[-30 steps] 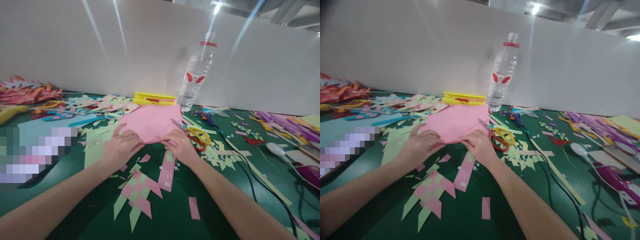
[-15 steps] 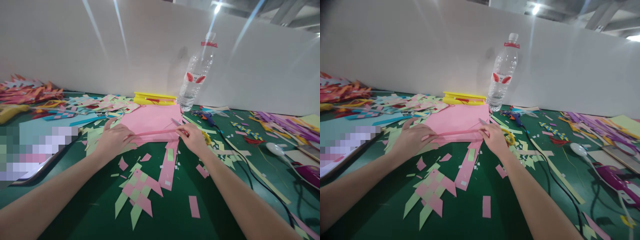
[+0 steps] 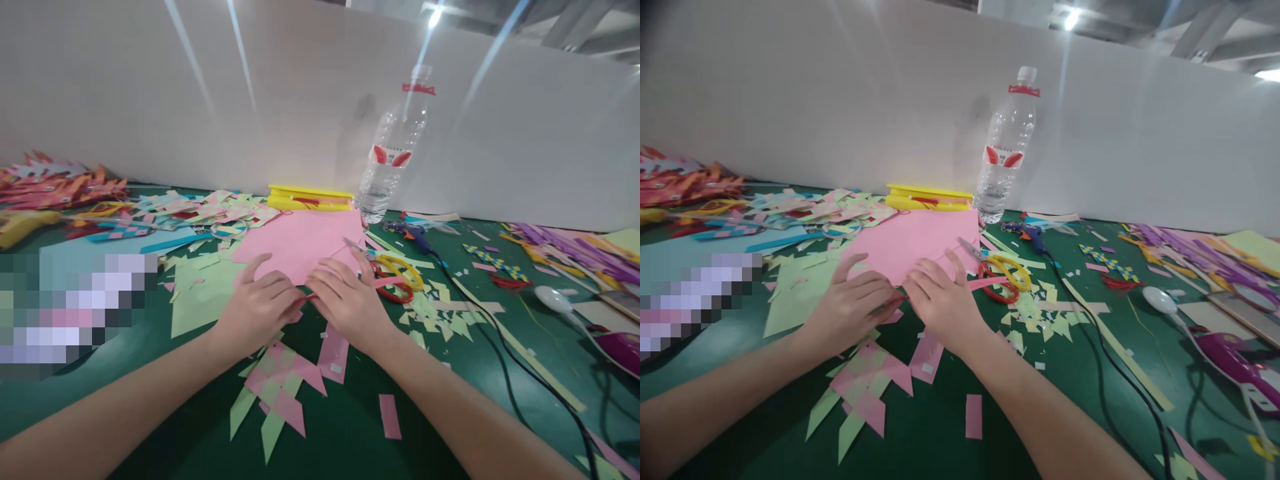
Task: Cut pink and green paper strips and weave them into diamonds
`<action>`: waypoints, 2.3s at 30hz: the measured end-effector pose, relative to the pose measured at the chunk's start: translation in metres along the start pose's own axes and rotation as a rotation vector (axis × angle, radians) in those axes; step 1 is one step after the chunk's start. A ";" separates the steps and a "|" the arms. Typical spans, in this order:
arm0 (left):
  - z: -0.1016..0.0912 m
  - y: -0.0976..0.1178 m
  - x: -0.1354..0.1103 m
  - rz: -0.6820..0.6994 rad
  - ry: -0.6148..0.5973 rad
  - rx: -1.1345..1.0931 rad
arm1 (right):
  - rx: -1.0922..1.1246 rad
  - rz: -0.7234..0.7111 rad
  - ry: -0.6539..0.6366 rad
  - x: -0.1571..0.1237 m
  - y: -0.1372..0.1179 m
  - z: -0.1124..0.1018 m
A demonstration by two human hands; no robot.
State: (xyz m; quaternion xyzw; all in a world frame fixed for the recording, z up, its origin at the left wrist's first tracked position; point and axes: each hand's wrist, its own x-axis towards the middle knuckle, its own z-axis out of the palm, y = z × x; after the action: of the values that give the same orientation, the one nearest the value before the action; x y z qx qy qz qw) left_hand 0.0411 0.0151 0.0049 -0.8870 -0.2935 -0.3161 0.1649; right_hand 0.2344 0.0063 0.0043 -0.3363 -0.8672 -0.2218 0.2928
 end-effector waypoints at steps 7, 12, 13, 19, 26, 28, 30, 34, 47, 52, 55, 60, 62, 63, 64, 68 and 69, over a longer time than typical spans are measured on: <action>0.002 -0.004 -0.002 -0.016 0.059 -0.142 | 0.004 -0.027 0.006 -0.001 0.002 -0.008; 0.001 -0.005 -0.001 -0.033 0.078 -0.180 | 0.000 -0.033 -0.002 0.000 0.001 -0.008; 0.000 -0.004 -0.002 -0.035 0.076 -0.182 | -0.006 -0.040 0.000 -0.001 0.002 -0.007; 0.001 -0.008 -0.004 -0.087 0.059 -0.206 | -0.026 -0.044 0.046 -0.003 0.010 -0.002; 0.003 -0.010 -0.005 -0.118 0.049 -0.222 | -0.079 -0.074 0.068 -0.003 0.014 -0.001; 0.003 -0.010 -0.005 -0.113 0.057 -0.222 | -0.078 -0.077 0.065 -0.003 0.014 -0.002; 0.003 -0.011 -0.005 -0.113 0.065 -0.216 | -0.074 -0.077 0.062 -0.003 0.014 -0.002; 0.004 -0.011 -0.005 -0.123 0.056 -0.215 | -0.075 -0.092 0.056 -0.001 0.014 -0.003; 0.006 -0.007 -0.005 -0.059 0.039 -0.240 | -0.068 -0.157 -0.044 0.001 0.004 -0.003; 0.006 -0.010 -0.007 -0.033 0.041 -0.219 | -0.025 -0.120 -0.069 0.000 0.006 -0.001; 0.006 -0.014 -0.008 -0.005 0.053 -0.193 | -0.032 -0.075 -0.084 -0.002 0.011 0.001; 0.004 -0.015 -0.006 0.023 0.075 -0.160 | -0.032 -0.051 -0.097 -0.003 0.016 -0.001; 0.003 -0.014 -0.005 0.029 0.071 -0.151 | -0.027 -0.043 -0.099 -0.003 0.016 -0.001; 0.003 -0.014 -0.005 0.032 0.068 -0.149 | -0.022 -0.039 -0.100 -0.003 0.016 -0.001; 0.002 -0.014 -0.005 0.033 0.060 -0.149 | -0.016 -0.034 -0.100 -0.003 0.016 -0.001; 0.001 -0.017 -0.006 0.021 0.027 -0.139 | -0.008 -0.019 -0.112 -0.003 0.019 0.000; 0.000 -0.018 -0.006 0.017 0.016 -0.133 | -0.012 -0.019 -0.119 -0.003 0.019 0.000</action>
State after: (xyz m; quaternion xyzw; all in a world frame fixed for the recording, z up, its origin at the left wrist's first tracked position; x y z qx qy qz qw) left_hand 0.0261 0.0264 0.0025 -0.8959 -0.2628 -0.3406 0.1106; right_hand 0.2503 0.0178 0.0059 -0.3423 -0.8849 -0.2092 0.2366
